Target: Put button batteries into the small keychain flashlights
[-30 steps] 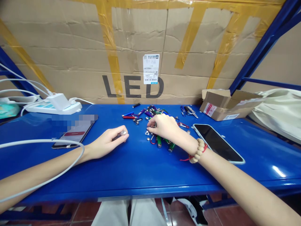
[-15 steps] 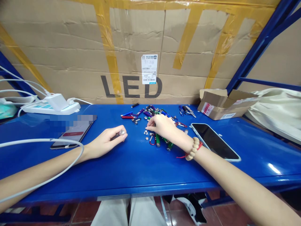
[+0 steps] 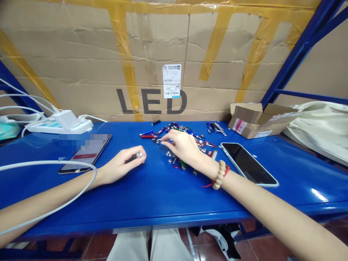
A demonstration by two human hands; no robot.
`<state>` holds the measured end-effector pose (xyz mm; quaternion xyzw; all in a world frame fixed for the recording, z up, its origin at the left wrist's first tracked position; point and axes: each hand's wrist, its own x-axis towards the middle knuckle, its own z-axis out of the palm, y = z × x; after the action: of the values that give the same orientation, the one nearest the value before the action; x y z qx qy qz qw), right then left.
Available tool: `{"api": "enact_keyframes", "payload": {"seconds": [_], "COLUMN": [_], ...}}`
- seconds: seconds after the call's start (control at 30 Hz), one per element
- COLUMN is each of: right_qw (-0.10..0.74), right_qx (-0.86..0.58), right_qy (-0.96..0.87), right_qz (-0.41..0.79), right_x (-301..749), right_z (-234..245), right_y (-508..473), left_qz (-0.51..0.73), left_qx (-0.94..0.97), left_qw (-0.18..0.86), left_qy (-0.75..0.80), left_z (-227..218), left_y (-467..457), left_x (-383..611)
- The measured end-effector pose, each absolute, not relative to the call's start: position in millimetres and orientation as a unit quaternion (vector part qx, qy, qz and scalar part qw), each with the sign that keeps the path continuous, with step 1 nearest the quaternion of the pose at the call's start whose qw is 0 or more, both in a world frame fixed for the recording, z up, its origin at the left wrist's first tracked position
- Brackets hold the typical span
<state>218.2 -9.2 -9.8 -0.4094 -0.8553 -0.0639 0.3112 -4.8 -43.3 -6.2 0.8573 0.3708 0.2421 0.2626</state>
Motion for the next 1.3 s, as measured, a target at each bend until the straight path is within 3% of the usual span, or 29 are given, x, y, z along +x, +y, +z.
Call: {"api": "enact_keyframes", "payload": {"seconds": [0.13,0.27,0.43,0.63,1.0,1.2,1.3], "right_qw": [0.403,0.467,0.430,0.418,0.424,0.438,0.378], "right_qx": [-0.305,-0.251,-0.248,-0.259,-0.308,-0.322,-0.294], "right_qy": [-0.862,-0.846,-0.849,-0.843,-0.829,-0.827,-0.867], "right_qz": [-0.047,0.054,0.181,0.217,0.196,0.141,0.139], "right_x": [206.6,194.5,187.8,186.7,186.6,187.4,195.5], "right_z": [-8.8,-7.0,-9.7,-12.7,-12.5,-10.8,-2.7], "right_y": [-21.5,-35.7,-41.3,-40.9,-42.9,-39.6,-36.2], "left_qz": [0.251,0.260,0.257,0.242,0.211,0.260,0.285], "left_qx": [0.876,0.869,0.870,0.873,0.883,0.825,0.795], "left_qw": [0.270,0.250,0.230,0.223,0.221,0.298,0.320], "left_qy": [0.310,0.338,0.352,0.361,0.356,0.404,0.429], "left_z": [-5.5,-10.1,-14.1,-13.9,-14.1,-10.9,-9.4], "left_y": [-43.7,-41.6,-39.3,-40.3,-39.5,-39.9,-40.3], "left_x": [-4.6,-2.9,-2.4,-1.5,-1.2,0.4,0.1]}}
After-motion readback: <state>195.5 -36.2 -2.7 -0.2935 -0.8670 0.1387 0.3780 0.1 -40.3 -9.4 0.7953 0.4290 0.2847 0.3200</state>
